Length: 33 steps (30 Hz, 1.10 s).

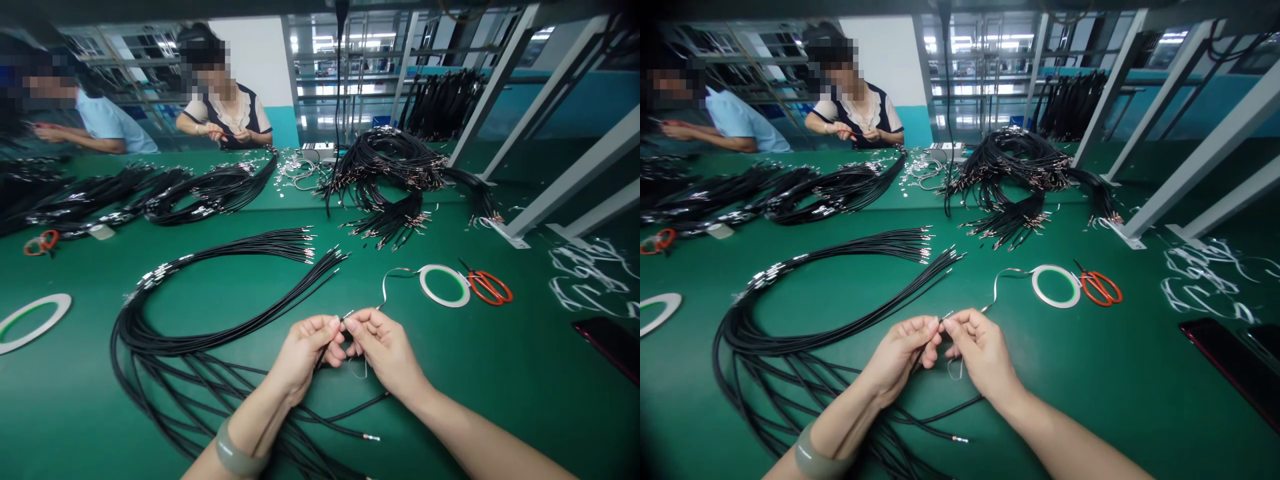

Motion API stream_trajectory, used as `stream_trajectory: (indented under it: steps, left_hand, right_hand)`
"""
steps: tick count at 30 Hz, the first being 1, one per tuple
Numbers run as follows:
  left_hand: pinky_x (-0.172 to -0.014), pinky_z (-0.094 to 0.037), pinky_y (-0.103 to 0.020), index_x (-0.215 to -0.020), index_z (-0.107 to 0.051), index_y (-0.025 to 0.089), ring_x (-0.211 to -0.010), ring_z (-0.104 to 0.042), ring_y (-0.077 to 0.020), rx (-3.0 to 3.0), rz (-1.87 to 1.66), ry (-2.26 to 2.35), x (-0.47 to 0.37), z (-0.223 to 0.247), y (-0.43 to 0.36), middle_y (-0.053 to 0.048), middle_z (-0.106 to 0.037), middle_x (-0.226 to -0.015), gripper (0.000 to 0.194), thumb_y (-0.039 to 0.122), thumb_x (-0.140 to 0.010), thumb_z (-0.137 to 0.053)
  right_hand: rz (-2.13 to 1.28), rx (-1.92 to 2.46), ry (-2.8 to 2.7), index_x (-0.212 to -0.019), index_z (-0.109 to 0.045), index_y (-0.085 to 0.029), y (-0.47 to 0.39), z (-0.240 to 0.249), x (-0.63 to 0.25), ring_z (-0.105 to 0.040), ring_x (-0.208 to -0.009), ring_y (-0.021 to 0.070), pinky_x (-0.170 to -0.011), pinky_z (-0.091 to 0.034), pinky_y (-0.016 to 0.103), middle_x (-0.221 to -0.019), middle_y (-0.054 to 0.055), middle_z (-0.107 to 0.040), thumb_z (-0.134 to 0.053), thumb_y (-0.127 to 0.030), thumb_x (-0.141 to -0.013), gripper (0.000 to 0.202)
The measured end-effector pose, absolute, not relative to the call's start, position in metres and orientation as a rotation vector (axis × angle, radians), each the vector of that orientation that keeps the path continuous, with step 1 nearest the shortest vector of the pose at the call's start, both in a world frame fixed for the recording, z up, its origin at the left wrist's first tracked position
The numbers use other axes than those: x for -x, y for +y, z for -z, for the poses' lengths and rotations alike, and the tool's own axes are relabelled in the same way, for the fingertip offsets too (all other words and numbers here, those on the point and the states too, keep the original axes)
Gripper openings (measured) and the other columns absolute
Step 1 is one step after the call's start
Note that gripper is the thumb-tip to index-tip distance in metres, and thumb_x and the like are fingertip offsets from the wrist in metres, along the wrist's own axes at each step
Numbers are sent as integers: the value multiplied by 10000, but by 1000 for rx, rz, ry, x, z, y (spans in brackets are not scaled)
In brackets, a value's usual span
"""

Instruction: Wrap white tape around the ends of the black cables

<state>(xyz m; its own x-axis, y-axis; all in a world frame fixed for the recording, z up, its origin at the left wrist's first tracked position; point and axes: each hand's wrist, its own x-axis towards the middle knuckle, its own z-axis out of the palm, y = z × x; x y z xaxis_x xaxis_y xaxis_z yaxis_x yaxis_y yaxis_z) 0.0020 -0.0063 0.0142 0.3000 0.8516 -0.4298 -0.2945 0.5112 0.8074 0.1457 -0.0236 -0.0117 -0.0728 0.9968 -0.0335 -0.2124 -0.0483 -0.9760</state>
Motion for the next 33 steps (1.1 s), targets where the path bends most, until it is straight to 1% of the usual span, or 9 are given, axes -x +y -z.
stream_trajectory:
  steps: [4, 10, 17, 21, 23, 26, 30, 33]
  left_hand:
    - [-406, -407, -121, -670, -633, 95, -368, -515, -47, -682, -853, 981, -2, -13, -6, -6, -615, -462, 227, 297, -735, -711]
    - [-386, -372, -115, -656, -627, 104, -362, -495, -45, -694, -830, 968, -2, -13, -6, 3, -589, -438, 221, 288, -758, -694]
    - [-369, -339, -117, -642, -627, 102, -338, -446, -33, -741, -819, 920, 0, -12, -6, 18, -551, -423, 252, 308, -781, -670]
    - [-353, -322, -128, -688, -643, 99, -333, -418, -23, -767, -814, 881, 0, -12, -6, 23, -565, -497, 220, 301, -769, -679]
    - [-364, -324, -131, -707, -646, 99, -335, -420, -20, -785, -815, 876, 0, -13, -5, 21, -573, -514, 222, 309, -772, -675]
    - [-419, -371, -142, -733, -645, 108, -371, -469, -43, -847, -835, 917, 0, -14, -4, 18, -578, -485, 235, 337, -785, -658]
    - [-544, -456, -193, -815, -673, 102, -506, -577, -104, -1055, -802, 1047, 1, -15, -1, -37, -660, -569, 268, 366, -771, -661]
    - [-553, -458, -206, -844, -691, 103, -526, -576, -113, -1194, -774, 1108, 2, -11, -2, -39, -658, -594, 273, 362, -757, -671]
  right_hand:
    - [-1395, 1022, -1050, -927, -642, -179, -24, 12, -144, -568, -531, 93, -541, -504, 228, -666, -18, -630, -620, -315, -845, 161]
    - [-1345, 1074, -1090, -886, -657, -173, -24, 10, -146, -582, -524, 91, -507, -459, 195, -639, -16, -642, -621, -302, -847, 140]
    - [-1340, 1047, -1104, -827, -660, -171, -22, 5, -146, -555, -543, 87, -528, -447, 191, -629, -20, -636, -621, -284, -846, 121]
    - [-1397, 1038, -1044, -805, -650, -171, -19, 6, -145, -514, -521, 77, -518, -435, 194, -647, -19, -632, -624, -292, -841, 129]
    - [-1441, 1046, -1018, -816, -645, -174, -17, 7, -146, -493, -491, 75, -486, -423, 193, -619, -28, -608, -623, -314, -839, 144]
    - [-1392, 1098, -1020, -848, -640, -179, -15, 10, -149, -491, -451, 75, -444, -422, 194, -628, -30, -592, -618, -358, -834, 181]
    - [-1231, 1166, -968, -924, -611, -186, -11, 13, -157, -446, -400, 59, -411, -440, 215, -813, 21, -652, -582, -398, -848, 227]
    - [-1176, 1191, -956, -950, -586, -185, -9, 12, -164, -384, -372, 54, -354, -364, 193, -783, 28, -665, -558, -397, -866, 230]
